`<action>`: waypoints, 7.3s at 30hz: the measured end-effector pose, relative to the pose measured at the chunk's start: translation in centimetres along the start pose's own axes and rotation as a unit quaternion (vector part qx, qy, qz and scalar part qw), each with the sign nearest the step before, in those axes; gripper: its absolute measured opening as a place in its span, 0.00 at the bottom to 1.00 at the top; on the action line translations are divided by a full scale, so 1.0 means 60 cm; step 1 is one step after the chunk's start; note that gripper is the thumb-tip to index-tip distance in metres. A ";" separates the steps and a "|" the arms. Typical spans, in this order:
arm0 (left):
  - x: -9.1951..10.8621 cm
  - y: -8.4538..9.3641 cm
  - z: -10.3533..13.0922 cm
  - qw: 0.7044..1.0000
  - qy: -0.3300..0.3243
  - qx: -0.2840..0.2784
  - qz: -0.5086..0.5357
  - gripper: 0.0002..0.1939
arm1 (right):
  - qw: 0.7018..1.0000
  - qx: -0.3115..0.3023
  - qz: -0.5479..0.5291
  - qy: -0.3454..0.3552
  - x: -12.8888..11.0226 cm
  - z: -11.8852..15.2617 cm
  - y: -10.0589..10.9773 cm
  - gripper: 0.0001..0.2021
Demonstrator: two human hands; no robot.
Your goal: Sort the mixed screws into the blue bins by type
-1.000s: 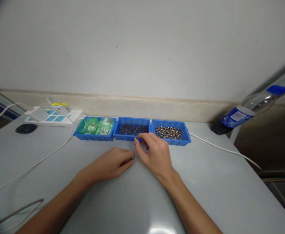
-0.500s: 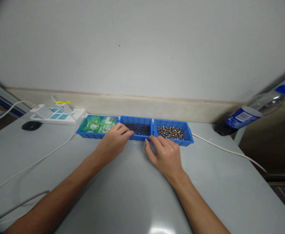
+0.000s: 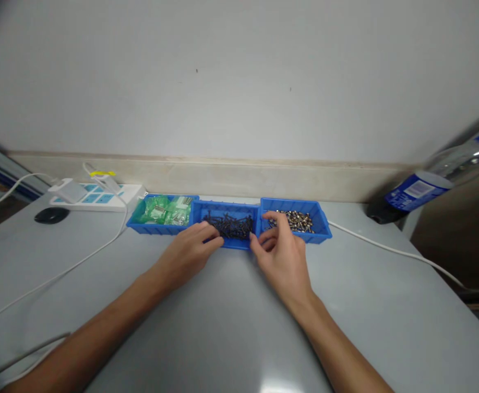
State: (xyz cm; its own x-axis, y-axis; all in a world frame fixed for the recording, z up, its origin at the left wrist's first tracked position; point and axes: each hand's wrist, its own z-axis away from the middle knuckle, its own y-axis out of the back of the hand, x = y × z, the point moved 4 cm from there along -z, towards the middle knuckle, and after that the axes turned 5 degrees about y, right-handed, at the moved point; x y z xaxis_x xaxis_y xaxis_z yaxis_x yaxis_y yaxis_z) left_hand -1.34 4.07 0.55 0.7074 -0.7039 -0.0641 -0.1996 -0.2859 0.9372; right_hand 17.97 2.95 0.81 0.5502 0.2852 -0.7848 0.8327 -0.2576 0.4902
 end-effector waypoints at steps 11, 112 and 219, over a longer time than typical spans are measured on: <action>0.015 -0.003 -0.007 0.996 0.034 -0.024 0.084 0.13 | 0.991 -0.073 0.078 0.084 -0.006 0.000 0.002 0.05; 0.057 0.035 0.004 0.965 0.221 -0.125 0.062 0.35 | 0.952 -0.162 0.107 0.236 -0.043 -0.106 0.026 0.07; -0.050 0.040 0.075 0.698 0.320 0.259 0.585 0.41 | 0.956 -0.132 0.062 0.255 -0.028 0.054 -0.065 0.40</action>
State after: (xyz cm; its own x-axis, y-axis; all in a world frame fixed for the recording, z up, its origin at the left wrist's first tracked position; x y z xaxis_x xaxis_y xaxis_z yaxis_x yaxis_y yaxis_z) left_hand -6.99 2.58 1.48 -0.0209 -0.2644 0.9642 -0.9965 -0.0721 -0.0414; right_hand 13.58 0.48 -1.05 0.5492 0.6980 -0.4596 0.7084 -0.0970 0.6992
